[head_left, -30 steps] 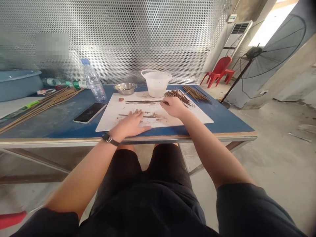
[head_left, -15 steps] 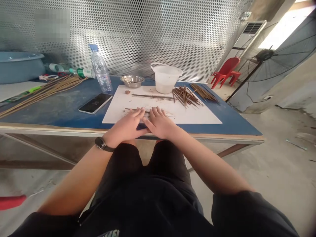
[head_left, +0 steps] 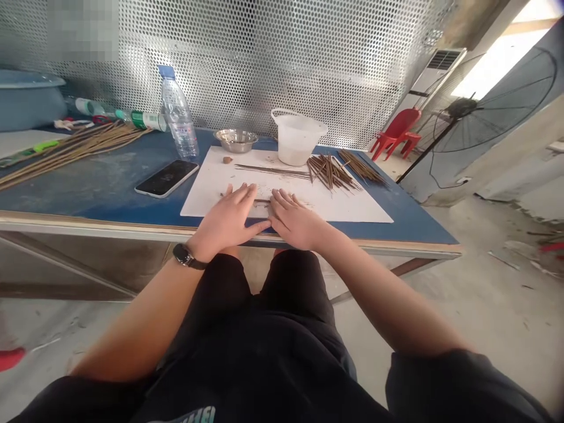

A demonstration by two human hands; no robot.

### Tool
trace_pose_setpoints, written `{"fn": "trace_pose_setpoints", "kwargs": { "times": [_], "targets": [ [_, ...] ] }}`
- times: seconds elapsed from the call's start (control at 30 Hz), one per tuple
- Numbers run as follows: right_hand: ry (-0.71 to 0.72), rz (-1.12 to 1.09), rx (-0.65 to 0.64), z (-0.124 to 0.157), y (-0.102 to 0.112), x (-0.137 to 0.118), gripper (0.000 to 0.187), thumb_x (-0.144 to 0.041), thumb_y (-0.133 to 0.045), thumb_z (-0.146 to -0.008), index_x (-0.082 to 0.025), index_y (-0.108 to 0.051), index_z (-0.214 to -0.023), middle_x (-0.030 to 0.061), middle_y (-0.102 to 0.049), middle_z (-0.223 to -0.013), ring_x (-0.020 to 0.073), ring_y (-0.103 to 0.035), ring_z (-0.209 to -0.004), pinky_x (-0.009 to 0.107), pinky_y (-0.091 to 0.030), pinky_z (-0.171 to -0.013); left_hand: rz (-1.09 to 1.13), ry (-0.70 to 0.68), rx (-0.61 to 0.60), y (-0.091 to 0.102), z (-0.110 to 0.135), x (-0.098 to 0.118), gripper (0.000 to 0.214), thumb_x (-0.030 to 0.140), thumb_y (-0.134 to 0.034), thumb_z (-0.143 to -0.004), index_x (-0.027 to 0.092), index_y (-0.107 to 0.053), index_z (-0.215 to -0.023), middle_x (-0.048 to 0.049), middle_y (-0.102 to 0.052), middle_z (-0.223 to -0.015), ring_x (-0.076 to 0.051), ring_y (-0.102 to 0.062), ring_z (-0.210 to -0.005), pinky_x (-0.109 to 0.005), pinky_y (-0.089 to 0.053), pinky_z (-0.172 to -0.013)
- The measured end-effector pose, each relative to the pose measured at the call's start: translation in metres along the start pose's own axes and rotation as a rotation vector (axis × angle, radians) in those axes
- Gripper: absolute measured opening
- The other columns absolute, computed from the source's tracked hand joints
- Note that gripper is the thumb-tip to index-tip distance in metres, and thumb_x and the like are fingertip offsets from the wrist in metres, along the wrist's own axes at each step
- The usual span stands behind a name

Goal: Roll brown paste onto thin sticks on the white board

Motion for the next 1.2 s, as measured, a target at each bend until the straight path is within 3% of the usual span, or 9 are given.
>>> {"fn": "trace_pose_setpoints", "kwargs": {
  "times": [0.13,0.3,0.43,0.6,0.87,1.03,1.2],
  "targets": [
    [-0.013,-0.016,-0.026,-0.02,0.003,-0.019,0.082,-0.043,-0.022,-0.112,0.01,-0.025,-0.176,0.0302,-0.019,-0.186,0.0421,-0.013,-0.176,0.063,-0.02,-0.141,-0.019,0.001,0.009,0.001,0.0,0.0,0.083,0.052,-0.045,-0.109,0.002,-0.034,-0.175,-0.029,-0.044,-0.177,-0.043,-0.04,-0.168,-0.064,-0.023,-0.14],
    [-0.117,-0.006,-0.069,-0.045,-0.002,-0.026,0.091,-0.057,-0.013,-0.114,0.009,-0.022,-0.177,0.0306,-0.014,-0.187,0.0446,-0.009,-0.176,0.064,-0.013,-0.141,-0.054,0.053,0.018,0.003,-0.001,-0.005,0.089,0.032,-0.045,-0.1,-0.011,-0.022,-0.174,-0.035,-0.035,-0.179,-0.043,-0.033,-0.17,-0.066,-0.02,-0.141],
    [-0.158,0.009,-0.096,-0.034,-0.008,-0.029,0.098,-0.064,-0.006,-0.113,0.01,-0.015,-0.178,0.0268,-0.005,-0.189,0.0409,-0.001,-0.177,0.058,-0.007,-0.143,-0.021,0.033,-0.005,0.003,0.0,-0.002,0.092,0.033,-0.051,-0.096,-0.004,-0.026,-0.176,-0.0309,-0.039,-0.179,-0.043,-0.035,-0.169,-0.067,-0.018,-0.141],
    [-0.149,-0.034,-0.117,-0.015,-0.01,-0.033,0.101,-0.066,-0.005,-0.112,0.01,-0.018,-0.177,0.0281,-0.011,-0.188,0.0422,-0.003,-0.177,0.057,-0.01,-0.143,0.057,-0.001,-0.028,0.003,0.001,-0.004,0.09,0.031,-0.046,-0.096,0.001,-0.024,-0.178,-0.026,-0.038,-0.181,-0.041,-0.035,-0.17,-0.068,-0.011,-0.142],
    [-0.112,-0.01,-0.103,-0.057,-0.005,0.002,0.104,-0.07,-0.013,-0.11,0.008,-0.019,-0.178,0.0282,-0.012,-0.188,0.0428,-0.004,-0.177,0.06,-0.01,-0.142,-0.014,0.047,-0.074,0.002,-0.002,-0.001,0.088,0.034,-0.043,-0.098,-0.006,-0.03,-0.175,-0.0306,-0.038,-0.18,-0.044,-0.033,-0.17,-0.068,-0.008,-0.142],
    [-0.031,-0.046,-0.087,-0.029,-0.005,-0.004,0.11,-0.08,-0.009,-0.108,0.002,-0.022,-0.179,0.0245,-0.012,-0.189,0.0425,-0.006,-0.177,0.063,-0.012,-0.142,0.085,0.03,-0.046,0.006,-0.001,-0.003,0.081,0.037,-0.043,-0.101,0.006,-0.039,-0.175,-0.0221,-0.041,-0.181,-0.04,-0.035,-0.17,-0.066,-0.01,-0.143],
    [-0.009,-0.069,-0.073,0.003,-0.008,-0.023,0.118,-0.087,-0.005,-0.105,0.002,-0.028,-0.178,0.0264,-0.016,-0.188,0.0446,-0.008,-0.176,0.065,-0.013,-0.142,0.222,0.026,0.044,0.016,0.002,-0.008,0.077,0.036,-0.043,-0.101,0.007,-0.045,-0.173,-0.0192,-0.045,-0.179,-0.036,-0.039,-0.169,-0.061,-0.007,-0.144]
  ]
}}
Point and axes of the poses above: each hand's wrist, its own z-axis away from the middle knuckle, its own y-axis out of the back of the hand, x = y × z, the point moved 9 cm from there along -z, towards the middle knuckle
